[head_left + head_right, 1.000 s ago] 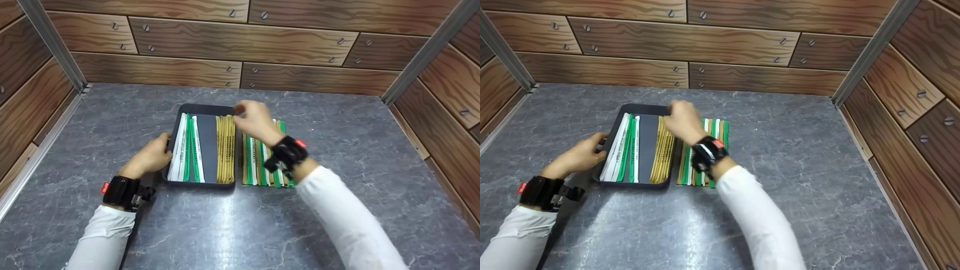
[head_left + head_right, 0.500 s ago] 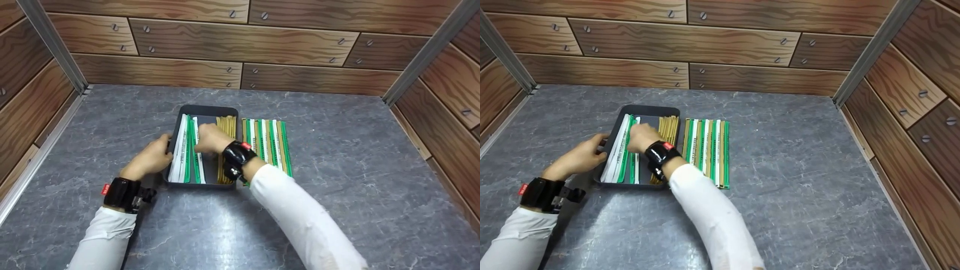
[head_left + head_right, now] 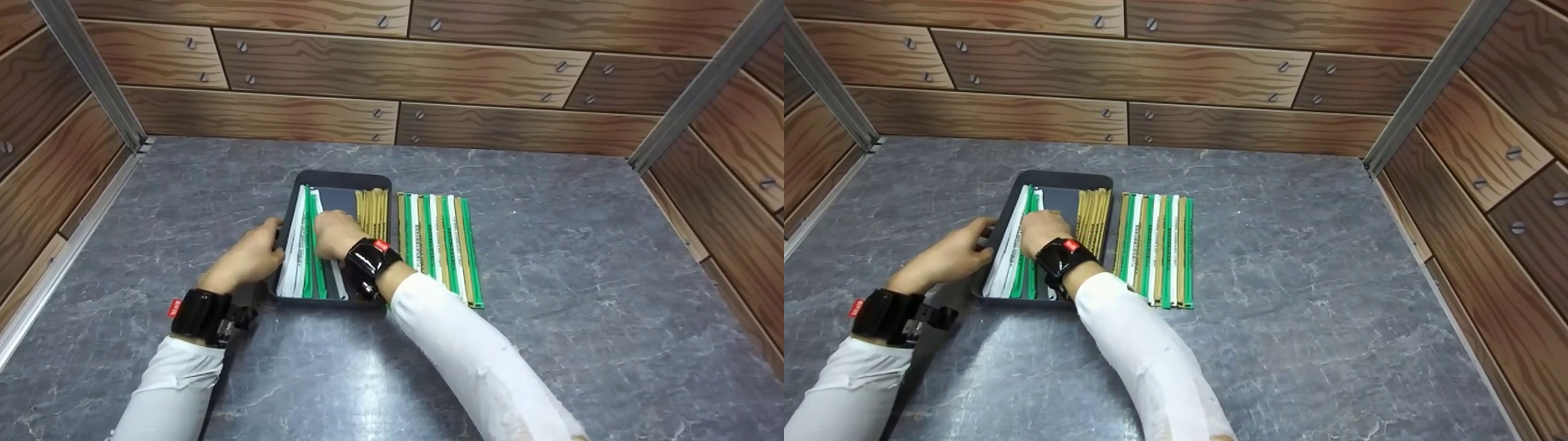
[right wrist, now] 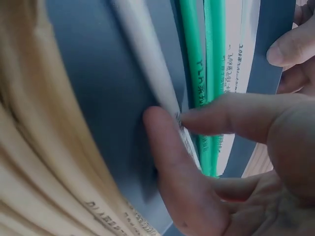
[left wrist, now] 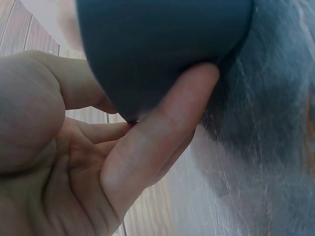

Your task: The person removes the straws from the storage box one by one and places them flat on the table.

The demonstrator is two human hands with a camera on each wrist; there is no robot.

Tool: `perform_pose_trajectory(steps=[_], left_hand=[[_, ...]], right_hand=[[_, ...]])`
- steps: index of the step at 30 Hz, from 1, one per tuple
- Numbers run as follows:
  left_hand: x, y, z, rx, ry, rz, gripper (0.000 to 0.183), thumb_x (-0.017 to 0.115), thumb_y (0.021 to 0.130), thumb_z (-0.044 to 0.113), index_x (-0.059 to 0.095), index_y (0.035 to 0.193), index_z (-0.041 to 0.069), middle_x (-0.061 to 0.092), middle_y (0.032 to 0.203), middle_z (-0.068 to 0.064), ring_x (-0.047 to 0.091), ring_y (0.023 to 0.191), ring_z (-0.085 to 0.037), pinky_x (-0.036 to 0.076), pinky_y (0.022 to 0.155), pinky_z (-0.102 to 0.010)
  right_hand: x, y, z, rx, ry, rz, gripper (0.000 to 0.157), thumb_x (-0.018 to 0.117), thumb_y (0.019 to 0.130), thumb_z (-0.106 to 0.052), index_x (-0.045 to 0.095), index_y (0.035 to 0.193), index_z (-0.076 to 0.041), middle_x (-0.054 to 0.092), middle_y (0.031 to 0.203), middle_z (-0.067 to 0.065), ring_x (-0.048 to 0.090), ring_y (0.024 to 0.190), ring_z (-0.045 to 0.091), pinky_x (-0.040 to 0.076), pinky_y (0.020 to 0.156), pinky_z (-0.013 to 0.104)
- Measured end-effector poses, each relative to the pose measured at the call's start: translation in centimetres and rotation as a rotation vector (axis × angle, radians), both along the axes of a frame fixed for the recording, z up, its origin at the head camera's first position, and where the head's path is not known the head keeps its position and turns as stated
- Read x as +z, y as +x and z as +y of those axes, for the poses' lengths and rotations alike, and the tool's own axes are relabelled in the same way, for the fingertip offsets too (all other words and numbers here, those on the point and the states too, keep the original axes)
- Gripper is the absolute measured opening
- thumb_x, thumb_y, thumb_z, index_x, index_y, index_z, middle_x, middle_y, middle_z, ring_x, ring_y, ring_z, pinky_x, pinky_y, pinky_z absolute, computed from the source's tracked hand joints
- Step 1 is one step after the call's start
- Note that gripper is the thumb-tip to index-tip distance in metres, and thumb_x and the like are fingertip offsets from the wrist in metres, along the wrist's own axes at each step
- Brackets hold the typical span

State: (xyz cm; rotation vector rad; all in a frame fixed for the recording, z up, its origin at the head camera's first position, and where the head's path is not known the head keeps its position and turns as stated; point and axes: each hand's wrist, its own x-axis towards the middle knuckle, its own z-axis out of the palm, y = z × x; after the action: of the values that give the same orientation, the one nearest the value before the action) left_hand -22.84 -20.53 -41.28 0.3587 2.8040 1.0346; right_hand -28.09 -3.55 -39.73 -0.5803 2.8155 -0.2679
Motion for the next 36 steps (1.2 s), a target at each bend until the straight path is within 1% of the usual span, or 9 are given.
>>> perform_pose_trajectory(steps=[8, 13, 15, 18, 20, 23, 26, 31, 36], left_hand=[[0.0, 0.0, 0.1, 0.002, 0.002, 0.006, 0.059, 0.051, 0.092, -0.003, 0.034, 0.146, -0.019, 0.056, 0.134, -0.042, 0.058, 0.122, -0.05, 0.047, 0.107, -0.06], [-0.2, 0.0, 0.4, -0.002, 0.001, 0.016, 0.057, 0.051, 0.093, -0.003, 0.036, 0.146, -0.018, 0.055, 0.134, -0.042, 0.058, 0.122, -0.051, 0.047, 0.108, -0.061], [-0.2, 0.0, 0.4, -0.001, 0.003, 0.008, 0.058, 0.051, 0.093, -0.003, 0.035, 0.147, -0.018, 0.055, 0.135, -0.042, 0.057, 0.124, -0.051, 0.046, 0.109, -0.06], [-0.1, 0.1, 0.3, 0.003, -0.001, -0.001, 0.058, 0.051, 0.094, -0.003, 0.034, 0.147, -0.018, 0.054, 0.136, -0.042, 0.056, 0.125, -0.051, 0.046, 0.109, -0.06], [0.0, 0.1, 0.2, 0.005, -0.006, -0.011, 0.059, 0.051, 0.094, -0.002, 0.033, 0.149, -0.018, 0.053, 0.136, -0.043, 0.056, 0.125, -0.052, 0.046, 0.109, -0.061], [0.1, 0.1, 0.1, 0.007, -0.007, -0.021, 0.06, 0.051, 0.095, -0.001, 0.032, 0.149, -0.017, 0.053, 0.136, -0.043, 0.056, 0.124, -0.051, 0.046, 0.108, -0.061], [0.1, 0.2, 0.2, 0.002, 0.008, -0.016, 0.059, 0.051, 0.094, -0.002, 0.033, 0.148, -0.018, 0.054, 0.134, -0.043, 0.057, 0.122, -0.051, 0.047, 0.108, -0.061], [0.1, 0.1, 0.2, 0.003, 0.014, -0.041, 0.06, 0.05, 0.095, -0.002, 0.031, 0.149, -0.018, 0.053, 0.136, -0.043, 0.056, 0.124, -0.051, 0.047, 0.107, -0.06], [0.1, 0.1, 0.3, 0.011, -0.001, -0.059, 0.063, 0.05, 0.095, -0.001, 0.028, 0.151, -0.017, 0.051, 0.139, -0.043, 0.055, 0.125, -0.051, 0.046, 0.108, -0.061]], right_hand=[[-0.7, -0.6, 0.2, -0.016, -0.012, -0.001, 0.031, 0.073, 0.08, -0.006, 0.049, 0.064, -0.014, 0.072, 0.102, 0.013, 0.067, 0.095, 0.028, 0.058, 0.08, 0.032], [-4.9, -3.9, 0.4, -0.031, -0.069, 0.016, 0.029, 0.074, 0.07, -0.009, 0.047, 0.059, -0.016, 0.065, 0.079, 0.008, 0.066, 0.073, 0.027, 0.057, 0.058, 0.031], [-5.5, -4.5, 0.6, -0.044, -0.11, 0.001, 0.029, 0.07, 0.068, -0.007, 0.045, 0.057, -0.016, 0.06, 0.071, 0.007, 0.064, 0.061, 0.026, 0.055, 0.048, 0.031], [-2.7, -3.0, 1.1, -0.064, -0.169, -0.057, 0.022, 0.067, 0.071, -0.004, 0.049, 0.062, -0.012, 0.062, 0.073, 0.01, 0.065, 0.05, 0.024, 0.056, 0.041, 0.033], [0.0, -1.2, 1.6, -0.082, -0.206, -0.086, 0.012, 0.068, 0.074, -0.003, 0.057, 0.078, -0.006, 0.064, 0.079, 0.012, 0.065, 0.047, 0.022, 0.057, 0.042, 0.033], [2.9, 0.6, 2.7, -0.108, -0.311, -0.106, 0.037, 0.07, 0.08, -0.003, 0.057, 0.114, 0.003, 0.065, 0.089, 0.012, 0.063, 0.05, 0.017, 0.058, 0.046, 0.029], [4.3, 1.5, 4.2, -0.153, -0.467, -0.133, 0.047, 0.067, 0.089, -0.003, 0.049, 0.132, 0.003, 0.066, 0.091, 0.011, 0.061, 0.06, 0.016, 0.061, 0.055, 0.031], [5.9, 1.7, 7.7, -0.207, -0.707, -0.118, 0.037, 0.06, 0.101, -0.005, 0.051, 0.136, 0.0, 0.067, 0.098, 0.014, 0.063, 0.067, 0.019, 0.062, 0.06, 0.036], [6.8, 1.5, 12.3, -0.258, -0.85, -0.057, 0.037, 0.058, 0.103, -0.007, 0.052, 0.138, 0.001, 0.066, 0.105, 0.015, 0.061, 0.07, 0.021, 0.062, 0.056, 0.036]])
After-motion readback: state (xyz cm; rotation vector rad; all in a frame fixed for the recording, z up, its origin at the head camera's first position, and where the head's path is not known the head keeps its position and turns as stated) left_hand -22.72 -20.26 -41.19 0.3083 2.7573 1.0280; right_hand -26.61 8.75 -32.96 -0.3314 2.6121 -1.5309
